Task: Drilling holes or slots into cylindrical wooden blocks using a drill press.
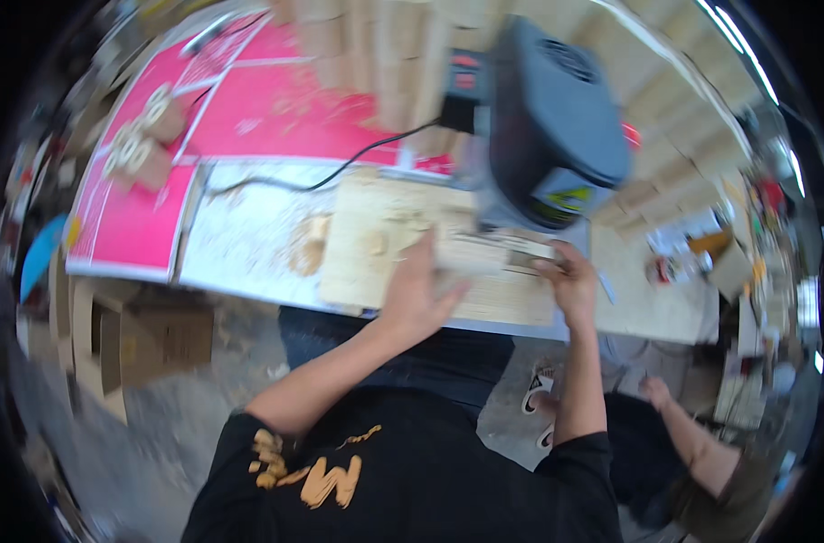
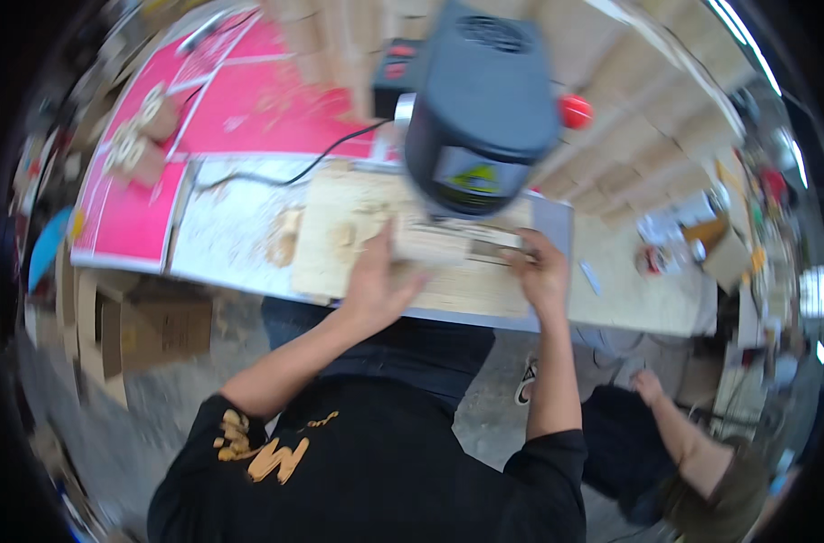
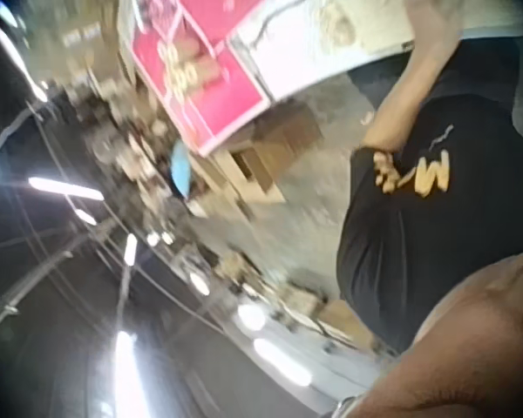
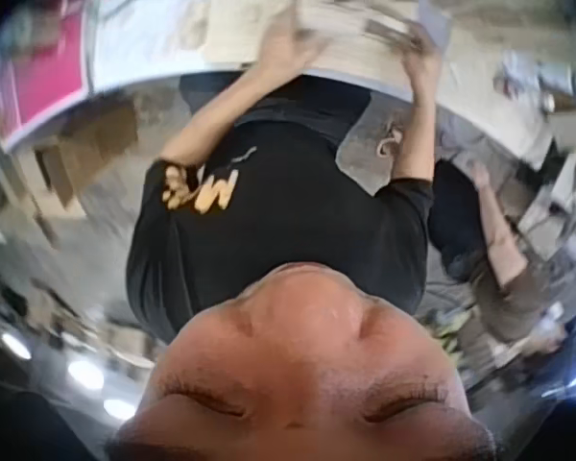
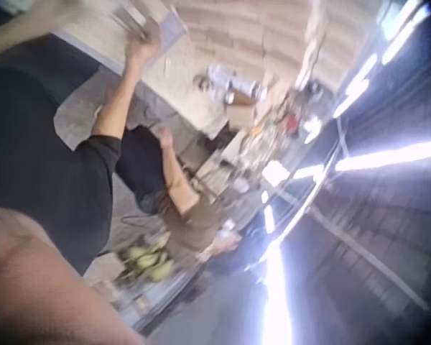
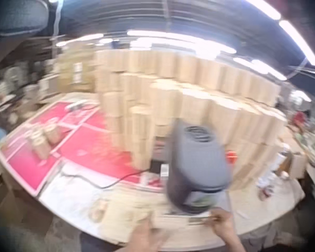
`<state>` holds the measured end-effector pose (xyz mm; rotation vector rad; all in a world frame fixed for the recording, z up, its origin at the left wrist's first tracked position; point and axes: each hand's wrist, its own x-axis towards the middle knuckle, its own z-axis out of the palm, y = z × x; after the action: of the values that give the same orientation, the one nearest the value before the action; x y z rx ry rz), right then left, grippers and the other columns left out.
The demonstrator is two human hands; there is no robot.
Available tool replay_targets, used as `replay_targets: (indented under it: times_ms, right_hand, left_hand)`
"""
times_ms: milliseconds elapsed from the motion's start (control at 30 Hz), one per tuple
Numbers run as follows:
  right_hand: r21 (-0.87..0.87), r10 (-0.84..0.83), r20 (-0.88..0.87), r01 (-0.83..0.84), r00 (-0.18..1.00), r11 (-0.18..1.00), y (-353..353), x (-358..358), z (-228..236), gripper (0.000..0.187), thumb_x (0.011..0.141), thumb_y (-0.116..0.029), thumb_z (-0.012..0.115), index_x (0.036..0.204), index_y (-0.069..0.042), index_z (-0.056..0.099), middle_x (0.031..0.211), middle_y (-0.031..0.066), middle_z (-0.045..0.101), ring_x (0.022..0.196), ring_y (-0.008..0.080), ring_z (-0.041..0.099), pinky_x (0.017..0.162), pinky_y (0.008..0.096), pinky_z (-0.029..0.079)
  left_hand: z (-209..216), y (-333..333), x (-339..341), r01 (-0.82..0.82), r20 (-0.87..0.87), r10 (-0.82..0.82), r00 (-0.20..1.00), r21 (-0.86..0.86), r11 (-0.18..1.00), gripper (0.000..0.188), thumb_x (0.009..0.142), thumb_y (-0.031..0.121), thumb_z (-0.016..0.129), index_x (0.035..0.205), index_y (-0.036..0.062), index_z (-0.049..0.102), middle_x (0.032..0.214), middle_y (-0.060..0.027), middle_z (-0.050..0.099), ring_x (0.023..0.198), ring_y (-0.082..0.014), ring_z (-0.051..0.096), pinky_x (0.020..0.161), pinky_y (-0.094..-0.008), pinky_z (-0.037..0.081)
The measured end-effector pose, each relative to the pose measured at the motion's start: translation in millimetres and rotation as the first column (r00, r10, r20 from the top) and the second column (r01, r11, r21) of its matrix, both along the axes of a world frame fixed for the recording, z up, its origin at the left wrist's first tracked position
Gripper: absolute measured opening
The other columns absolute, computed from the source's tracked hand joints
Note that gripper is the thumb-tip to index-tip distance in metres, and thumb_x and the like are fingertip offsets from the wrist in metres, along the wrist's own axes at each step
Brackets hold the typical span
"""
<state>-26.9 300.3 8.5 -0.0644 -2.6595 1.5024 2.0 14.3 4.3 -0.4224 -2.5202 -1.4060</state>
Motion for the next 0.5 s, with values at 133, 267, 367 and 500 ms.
replay_targets:
  times_ms: [133,267,367,500]
  right_hand:
    - [-0.265,0.075,0.040,-0.062,0.996,0.962,-17,1,25,0.036,0.087,-0.002,0.074,0.122,-0.001,0.063,0.100,0.0085,0.071,0.083,0.0101,0.062,0.074,0.0247,0.051]
    - [-0.202,0.062,0.118,-0.037,0.991,0.979,-44,8,20,0.040,0.090,-0.001,0.069,0.130,0.001,0.061,0.107,0.0084,0.071,0.095,0.0124,0.064,0.087,0.0262,0.049]
    - [-0.003,-0.008,0.111,0.008,0.994,1.000,-60,5,12,0.038,0.090,-0.003,0.072,0.126,0.002,0.063,0.104,0.0074,0.072,0.095,0.0117,0.065,0.084,0.0263,0.050]
    - [-0.023,0.000,0.031,0.000,1.000,1.000,-70,1,17,0.040,0.084,-0.007,0.076,0.122,-0.006,0.065,0.106,0.0124,0.074,0.091,0.0215,0.074,0.080,0.0311,0.058]
  left_hand:
    - [1,8,-1,-0.091,-0.111,0.087,0.990,-0.032,0.995,0.097,0.079,0.021,0.080,0.149,-0.0123,0.023,0.121,-0.0320,0.054,0.112,-0.0465,0.053,0.094,-0.0489,0.047]
    - [-8,-8,1,-0.180,-0.104,0.171,0.980,-0.083,0.980,0.104,0.074,0.021,0.085,0.149,-0.0126,0.020,0.114,-0.0310,0.055,0.108,-0.0464,0.054,0.087,-0.0501,0.048]
    - [-5,-16,-1,-0.192,-0.111,0.181,0.977,-0.096,0.977,0.107,0.071,0.022,0.087,0.149,-0.0114,0.022,0.113,-0.0291,0.057,0.105,-0.0450,0.057,0.085,-0.0492,0.050]
    - [-6,-17,-5,-0.237,-0.061,0.230,0.971,-0.177,0.955,0.107,0.069,0.023,0.089,0.147,-0.0100,0.025,0.112,-0.0272,0.059,0.102,-0.0433,0.060,0.082,-0.0477,0.052]
